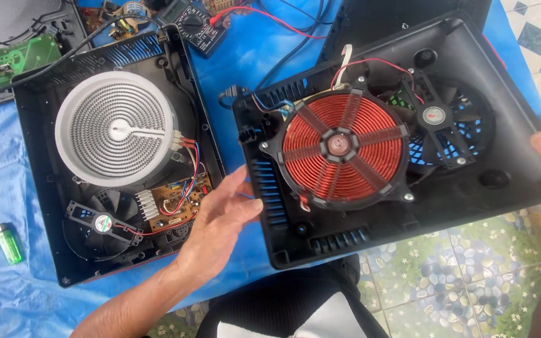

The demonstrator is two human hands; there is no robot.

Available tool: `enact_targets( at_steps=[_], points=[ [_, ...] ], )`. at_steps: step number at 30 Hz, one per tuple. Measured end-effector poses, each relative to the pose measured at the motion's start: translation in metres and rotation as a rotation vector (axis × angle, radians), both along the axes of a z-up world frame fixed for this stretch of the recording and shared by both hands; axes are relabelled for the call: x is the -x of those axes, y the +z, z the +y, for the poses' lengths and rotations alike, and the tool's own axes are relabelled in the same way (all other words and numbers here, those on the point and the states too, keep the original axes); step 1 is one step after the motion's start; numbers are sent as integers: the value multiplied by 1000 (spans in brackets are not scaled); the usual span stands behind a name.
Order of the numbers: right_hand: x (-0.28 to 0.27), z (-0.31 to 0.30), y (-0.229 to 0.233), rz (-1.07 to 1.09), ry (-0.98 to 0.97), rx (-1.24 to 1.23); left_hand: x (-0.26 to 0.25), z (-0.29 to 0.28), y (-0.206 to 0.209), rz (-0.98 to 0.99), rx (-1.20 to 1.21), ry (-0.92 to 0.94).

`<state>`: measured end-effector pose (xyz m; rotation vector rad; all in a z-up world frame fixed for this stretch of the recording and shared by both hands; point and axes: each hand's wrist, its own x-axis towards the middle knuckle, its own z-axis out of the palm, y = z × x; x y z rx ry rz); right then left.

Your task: The person works on an open electronic device, handling wires and components inside the casing. They use a screwdriver to adjust parts and connect red and black wires to the circuit board.

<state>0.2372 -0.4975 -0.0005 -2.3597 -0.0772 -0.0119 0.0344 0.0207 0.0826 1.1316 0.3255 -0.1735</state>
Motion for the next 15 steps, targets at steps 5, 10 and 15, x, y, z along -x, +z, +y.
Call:
enact_targets(
  at_steps=[5,10,15],
  points=[
    [85,123,70,100,-287,81,1,9,-21,48,51,177],
    [146,142,55,168,-375,-3,3,21,-10,115,132,110],
    [207,122,26,322,-453,-13,14,31,8,155,0,-11]
  ],
)
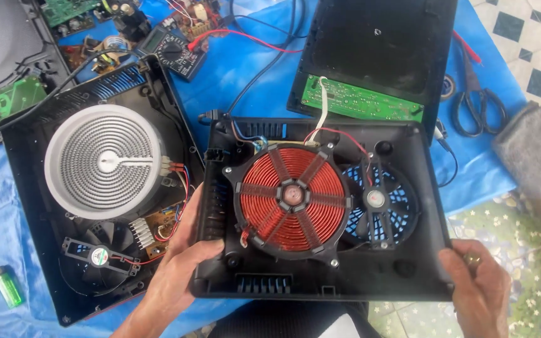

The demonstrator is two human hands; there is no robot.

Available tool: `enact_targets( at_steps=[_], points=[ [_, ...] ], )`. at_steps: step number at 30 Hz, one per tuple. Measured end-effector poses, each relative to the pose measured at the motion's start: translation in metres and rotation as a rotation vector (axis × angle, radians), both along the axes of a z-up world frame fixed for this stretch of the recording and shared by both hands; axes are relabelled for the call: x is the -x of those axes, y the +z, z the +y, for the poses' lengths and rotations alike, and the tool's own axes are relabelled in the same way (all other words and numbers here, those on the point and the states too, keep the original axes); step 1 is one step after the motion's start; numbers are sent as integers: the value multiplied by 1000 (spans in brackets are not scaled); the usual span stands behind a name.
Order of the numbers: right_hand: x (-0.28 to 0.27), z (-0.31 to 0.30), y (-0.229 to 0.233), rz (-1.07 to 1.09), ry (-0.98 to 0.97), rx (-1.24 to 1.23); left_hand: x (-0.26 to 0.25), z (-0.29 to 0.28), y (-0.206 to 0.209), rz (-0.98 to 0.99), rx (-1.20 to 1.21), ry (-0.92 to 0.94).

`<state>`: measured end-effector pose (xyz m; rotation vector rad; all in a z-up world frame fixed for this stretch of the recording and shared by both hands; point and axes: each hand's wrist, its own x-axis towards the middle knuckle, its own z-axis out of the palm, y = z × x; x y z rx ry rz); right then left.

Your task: The person works on an open electronic device, handling wires and components inside the casing. They use a screwdriver to adjust parts and connect red and black wires to the circuit board.

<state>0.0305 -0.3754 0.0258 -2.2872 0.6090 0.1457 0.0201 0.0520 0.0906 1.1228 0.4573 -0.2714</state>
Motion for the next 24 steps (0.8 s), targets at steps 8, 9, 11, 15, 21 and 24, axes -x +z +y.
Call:
enact_targets(
  at_steps=[8,9,11,15,21,24],
  points=[
    [-10,39,38,263,-33,-238,7,11,3,180,-43,84],
    [-15,43,38,311,50,-181,6,16,0,67,-70,20],
    [-11,32,17,309,86,-280,-7,21,5,89,-84,0],
    [-13,40,11,334,23,-528,-42,44,6,-32,-245,-219],
    [-25,74,33,399,-180,-770,-105,82,5,181,-454,-413],
    [-15,52,-7,325,75,-884,-135,71,21,249,-787,-499]
  ],
)
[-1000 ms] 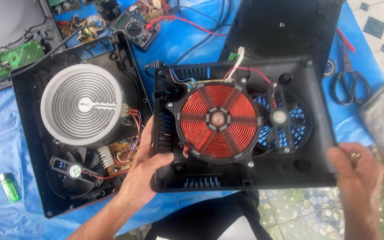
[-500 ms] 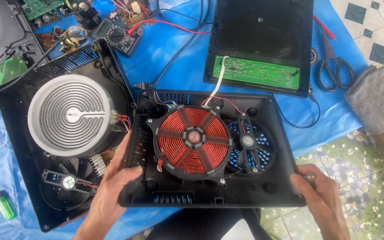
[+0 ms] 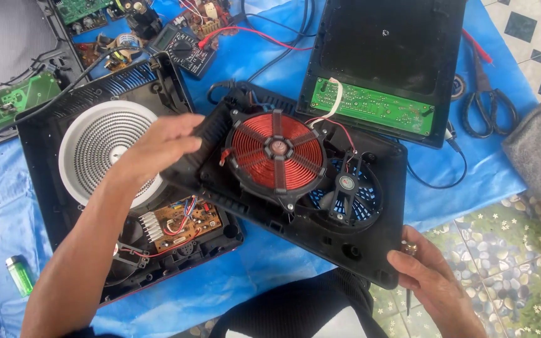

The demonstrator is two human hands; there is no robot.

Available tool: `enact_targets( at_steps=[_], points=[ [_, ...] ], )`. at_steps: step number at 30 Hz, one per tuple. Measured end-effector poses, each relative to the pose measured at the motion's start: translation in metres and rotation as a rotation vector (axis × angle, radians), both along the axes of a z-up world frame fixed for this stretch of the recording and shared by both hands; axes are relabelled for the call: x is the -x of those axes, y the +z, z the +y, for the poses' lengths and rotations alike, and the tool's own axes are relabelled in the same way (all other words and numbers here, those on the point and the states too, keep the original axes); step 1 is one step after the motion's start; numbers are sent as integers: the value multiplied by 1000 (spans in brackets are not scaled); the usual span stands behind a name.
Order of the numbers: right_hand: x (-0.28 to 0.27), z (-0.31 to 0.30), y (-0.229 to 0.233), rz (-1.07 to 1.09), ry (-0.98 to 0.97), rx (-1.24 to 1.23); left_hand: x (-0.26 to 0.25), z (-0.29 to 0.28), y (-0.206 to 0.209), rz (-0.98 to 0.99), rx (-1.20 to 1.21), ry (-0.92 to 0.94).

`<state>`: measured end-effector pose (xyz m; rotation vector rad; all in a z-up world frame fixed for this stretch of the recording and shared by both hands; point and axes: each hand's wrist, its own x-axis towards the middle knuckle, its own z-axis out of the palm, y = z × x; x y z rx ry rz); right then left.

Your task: The person works on an open electronic device, handling wires and components inside the casing. They use a screwdriver to adjust parts and connect red and black wires to the circuit board.

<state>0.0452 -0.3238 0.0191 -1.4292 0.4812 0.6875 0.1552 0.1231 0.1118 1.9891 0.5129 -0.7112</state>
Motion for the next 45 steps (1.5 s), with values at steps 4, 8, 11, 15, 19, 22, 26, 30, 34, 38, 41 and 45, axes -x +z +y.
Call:
enact_targets(
  at_steps=[4,8,11,15,19,22,26,30,34,38,41,45],
  points=[
    [-23,33,27,332,-207,230,-32,5,-15,-44,-169,-98],
    [-20,-3,-38,-56,82,-109,-62,10,-31,-104,-278,-233],
    [-32,2,-45,-96,186,-56,-83,17,-47,-144,-348,-253],
    [-48,12,-43,-154,363,-40,-111,23,-65,-242,-539,-248],
    [-56,28,-50,-136,468,-57,-132,32,-72,-234,-566,-227],
    [-60,37,-53,-81,632,48,-147,42,-88,-240,-602,-178],
    [-91,52,-17,-465,1171,345,-148,49,-108,-385,-731,-155],
    [-158,104,46,-984,1144,550,-137,51,-126,-512,-690,-76],
    [-237,195,63,-1380,884,630,-126,43,-126,-599,-773,-51],
    [-307,299,32,-1467,901,825,-124,45,-127,-722,-760,-38],
    [-336,360,9,-1243,1104,994,-121,44,-117,-677,-741,-44],
    [-364,374,-12,-1132,1170,1000,-118,45,-110,-648,-708,-75]
  ],
)
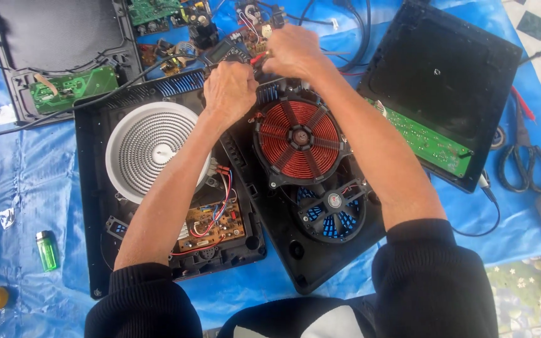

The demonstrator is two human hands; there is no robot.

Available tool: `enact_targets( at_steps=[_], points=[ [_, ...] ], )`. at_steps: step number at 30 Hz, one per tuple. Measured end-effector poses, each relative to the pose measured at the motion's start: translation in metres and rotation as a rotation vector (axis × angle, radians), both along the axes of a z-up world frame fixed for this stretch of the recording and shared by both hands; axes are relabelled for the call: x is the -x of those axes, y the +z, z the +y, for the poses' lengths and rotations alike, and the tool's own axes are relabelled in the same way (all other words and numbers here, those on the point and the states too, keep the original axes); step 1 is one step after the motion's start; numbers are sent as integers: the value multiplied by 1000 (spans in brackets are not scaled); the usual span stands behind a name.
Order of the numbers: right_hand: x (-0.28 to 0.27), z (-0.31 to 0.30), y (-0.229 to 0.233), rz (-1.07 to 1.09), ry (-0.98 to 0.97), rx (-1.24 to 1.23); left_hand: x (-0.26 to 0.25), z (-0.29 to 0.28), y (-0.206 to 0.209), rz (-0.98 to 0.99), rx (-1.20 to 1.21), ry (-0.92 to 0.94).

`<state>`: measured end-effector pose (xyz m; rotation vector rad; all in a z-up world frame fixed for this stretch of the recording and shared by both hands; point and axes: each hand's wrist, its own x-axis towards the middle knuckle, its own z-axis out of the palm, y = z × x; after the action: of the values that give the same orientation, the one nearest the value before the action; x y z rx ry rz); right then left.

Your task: The person works on an open electronic device, handling wires and components inside the casing. They use a screwdriver to adjust parts and connect red and black wires to the circuit board.

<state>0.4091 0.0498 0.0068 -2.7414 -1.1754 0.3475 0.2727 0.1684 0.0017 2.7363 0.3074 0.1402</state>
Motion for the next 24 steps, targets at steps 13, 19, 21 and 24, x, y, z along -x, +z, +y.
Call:
enact_targets(
  at_steps=[13,19,21,24],
  points=[
    [-28,-136,-9,115,-502,-834,-1,6,-23,-144,-70,-70],
    [-18,-169,-1,-135,-372,-695,-15,5,-24,-141,17,-12],
    [2,-177,19,-129,-273,-685,-25,3,-23,-135,-19,-52],
    [9,-191,29,-150,-278,-653,-51,-3,-28,-125,85,-75]
  ],
)
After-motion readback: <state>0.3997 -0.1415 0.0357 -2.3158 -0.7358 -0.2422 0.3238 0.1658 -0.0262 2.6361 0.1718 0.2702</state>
